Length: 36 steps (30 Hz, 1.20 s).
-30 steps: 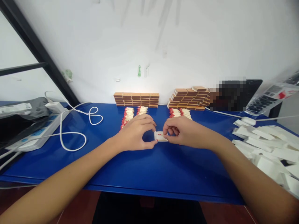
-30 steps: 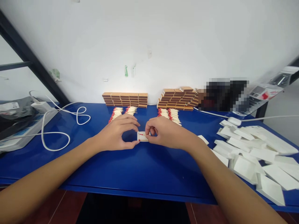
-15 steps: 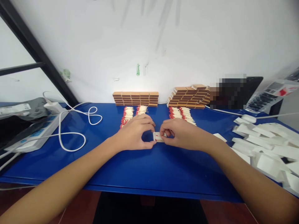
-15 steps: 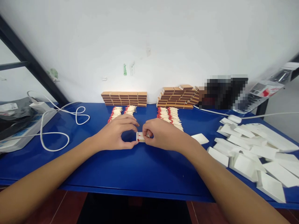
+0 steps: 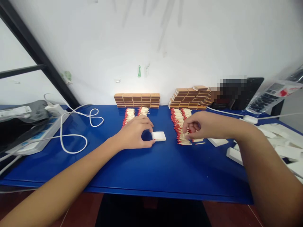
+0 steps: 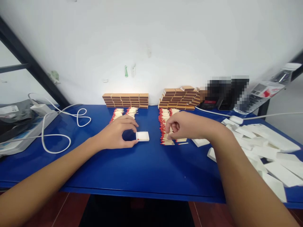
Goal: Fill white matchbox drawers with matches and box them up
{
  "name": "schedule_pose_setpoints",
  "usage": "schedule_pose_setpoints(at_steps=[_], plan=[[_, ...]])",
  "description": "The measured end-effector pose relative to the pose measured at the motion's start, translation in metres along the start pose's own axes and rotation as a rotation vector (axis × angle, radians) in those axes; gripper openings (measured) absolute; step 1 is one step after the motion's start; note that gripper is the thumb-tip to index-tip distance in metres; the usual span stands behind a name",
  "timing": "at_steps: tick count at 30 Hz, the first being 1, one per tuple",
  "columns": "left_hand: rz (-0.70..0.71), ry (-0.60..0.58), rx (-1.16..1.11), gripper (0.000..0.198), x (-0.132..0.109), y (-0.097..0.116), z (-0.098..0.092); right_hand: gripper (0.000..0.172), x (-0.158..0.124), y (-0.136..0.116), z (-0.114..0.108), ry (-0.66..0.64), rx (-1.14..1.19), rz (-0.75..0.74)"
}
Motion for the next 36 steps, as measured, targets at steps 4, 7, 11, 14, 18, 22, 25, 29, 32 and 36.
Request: schedule_pose_setpoints(at_steps=[4, 7, 11, 14, 18, 22, 25, 29, 32, 36], plan=[[-0.001, -0.001, 0.000, 0.018, 0.000, -0.002, 0.000, 0.022, 0.001, 0.006, 0.019, -0.135, -0.001, 0.024], [-0.005, -0.003, 0.000, 0.018, -0.001, -0.002, 0.000, 0.015, 0.004, 0.002, 0.027, -0.149, -0.023, 0.049], [-0.007, -0.012, -0.019, 0.019, -0.002, -0.002, 0.002, 0.013, 0.003, -0.005, 0.029, -0.156, -0.038, 0.097], [-0.014, -0.008, -0.023, 0.018, -0.001, -0.001, 0.002, 0.013, 0.000, -0.008, 0.029, -0.170, -0.035, 0.093], [0.003, 0.003, -0.019, 0.017, 0.000, -0.001, 0.001, 0.010, 0.000, -0.005, 0.029, -0.166, -0.004, 0.079], [0.000, -0.005, -0.014, 0.018, 0.000, -0.001, 0.000, 0.009, 0.002, -0.004, 0.026, -0.137, 0.002, 0.076], [0.001, -0.011, -0.021, 0.018, -0.001, 0.001, 0.001, 0.010, 0.004, -0.007, 0.022, -0.097, 0.007, 0.059], [0.006, 0.007, -0.028, 0.017, 0.000, 0.003, 0.000, 0.006, 0.006, -0.009, 0.023, -0.076, 0.034, 0.033], [-0.004, 0.004, -0.029, 0.019, 0.000, 0.003, 0.000, 0.007, 0.007, -0.009, 0.026, -0.078, 0.057, 0.042], [0.004, 0.005, -0.037, 0.020, 0.000, 0.005, 0.001, 0.017, 0.012, -0.015, 0.026, 0.008, 0.085, -0.009]])
Point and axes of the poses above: each hand's wrist, its own x-axis towards the middle knuckle, its own z-axis out of the palm, y = z × x, the point moved 6 cm from there along x, towards the middle knuckle, and after that the axes turned 11 degrees about y, right-handed, at the moved point
